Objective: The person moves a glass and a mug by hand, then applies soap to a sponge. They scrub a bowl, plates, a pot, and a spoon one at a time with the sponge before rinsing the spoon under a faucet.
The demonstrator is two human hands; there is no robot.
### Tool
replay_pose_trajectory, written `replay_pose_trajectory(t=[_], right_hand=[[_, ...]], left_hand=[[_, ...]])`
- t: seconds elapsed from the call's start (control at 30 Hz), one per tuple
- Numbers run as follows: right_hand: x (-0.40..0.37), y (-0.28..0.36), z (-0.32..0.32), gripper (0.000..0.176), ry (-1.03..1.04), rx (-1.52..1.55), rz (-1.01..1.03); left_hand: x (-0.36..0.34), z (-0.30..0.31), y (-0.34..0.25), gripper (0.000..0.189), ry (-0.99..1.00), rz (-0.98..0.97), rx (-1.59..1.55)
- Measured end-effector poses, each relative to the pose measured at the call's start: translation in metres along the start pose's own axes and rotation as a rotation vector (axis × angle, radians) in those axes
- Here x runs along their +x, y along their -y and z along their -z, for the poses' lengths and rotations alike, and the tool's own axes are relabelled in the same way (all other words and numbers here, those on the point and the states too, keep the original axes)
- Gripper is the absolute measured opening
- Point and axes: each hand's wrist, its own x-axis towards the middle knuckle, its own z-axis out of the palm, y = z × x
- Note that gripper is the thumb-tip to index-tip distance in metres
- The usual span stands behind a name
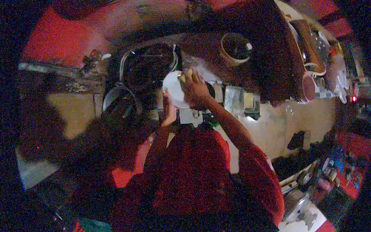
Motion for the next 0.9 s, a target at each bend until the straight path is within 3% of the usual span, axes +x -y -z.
replay_pose_trajectory(t=[0.03,0.1,0.13,0.17,0.2,0.23,0.27,0.3,0.37,0.4,0.43,0.47,0.5,0.57,0.6,0.63,0.67,0.7,0.73,0.8,0.83,0.87,0.9], right_hand=[[0.001,-0.002,-0.019,0.048,-0.121,0.033,-0.13],[0.003,0.011,-0.042,0.05,-0.098,0.347,-0.345],[-0.012,0.018,-0.022,0.045,0.056,0.542,-0.269],[-0.029,-0.003,-0.053,0.053,0.019,0.475,-0.037],[-0.031,-0.017,-0.033,0.053,0.08,0.412,0.081],[-0.033,-0.023,-0.012,0.053,0.147,0.354,0.198],[-0.034,-0.023,-0.006,0.05,0.067,0.027,0.09],[-0.03,-0.015,0.014,0.049,-0.047,-0.068,-0.055],[-0.018,-0.029,-0.022,0.05,-0.146,0.255,-0.077],[-0.017,-0.008,-0.005,0.055,0.017,0.647,-0.167],[-0.016,0.011,0.014,0.059,0.128,0.675,-0.268],[-0.015,0.021,0.035,0.06,0.183,0.53,-0.218],[-0.014,0.027,0.048,0.062,0.237,0.385,-0.166],[-0.011,0.022,0.025,0.066,0.179,0.313,-0.154],[-0.009,0.024,0.026,0.061,0.036,0.307,-0.146],[-0.006,0.025,0.031,0.055,-0.111,0.289,-0.141],[0.0,0.029,0.043,0.049,-0.127,0.346,-0.287],[0.01,0.025,0.05,0.046,-0.231,0.604,-0.413],[0.028,0.02,0.051,0.043,-0.59,1.015,-0.285],[0.043,-0.026,0.048,0.042,-0.644,1.046,-0.374],[0.045,-0.046,0.051,0.041,-0.657,1.138,-0.463],[0.043,-0.05,0.065,0.041,-0.683,1.108,-0.463],[0.042,-0.045,0.08,0.04,-0.763,1.084,-0.584]], left_hand=[[0.003,-0.002,0.006,0.057,0.007,-0.01,0.041],[0.028,-0.012,0.016,0.054,0.029,-0.053,0.116],[0.033,-0.013,0.02,0.052,0.034,-0.068,0.158],[0.04,-0.015,0.019,0.051,0.041,-0.097,0.19],[0.031,-0.019,-0.005,0.049,0.047,0.015,-0.053],[0.064,0.007,0.037,0.05,0.186,-0.049,-0.101],[0.054,0.001,0.034,0.06,0.113,-0.01,0.046],[0.035,-0.011,0.024,0.071,0.043,0.034,0.198],[0.03,-0.036,0.012,0.076,0.172,0.019,0.179],[0.023,-0.048,-0.013,0.076,0.138,0.086,0.185],[0.017,-0.059,-0.04,0.075,0.101,0.157,0.188],[0.076,-0.03,-0.008,0.072,0.234,0.351,0.044],[0.066,-0.032,-0.044,0.066,0.213,0.427,0.121],[0.054,-0.033,-0.082,0.069,0.405,0.445,0.106],[0.063,-0.025,-0.074,0.069,0.422,0.44,0.111],[0.08,-0.019,-0.053,0.069,0.376,0.426,-0.136],[0.089,-0.029,-0.04,0.069,0.34,0.418,-0.384],[0.034,-0.063,-0.075,0.068,0.268,0.329,-0.232],[0.025,-0.06,-0.058,0.061,0.286,0.331,-0.391],[0.051,-0.041,-0.002,0.053,0.621,0.275,-0.73],[0.047,-0.047,-0.007,0.049,0.472,0.13,-0.707],[0.054,-0.038,-0.006,0.047,0.356,0.19,-0.596],[0.063,-0.04,-0.007,0.045,0.369,0.128,-0.583]])
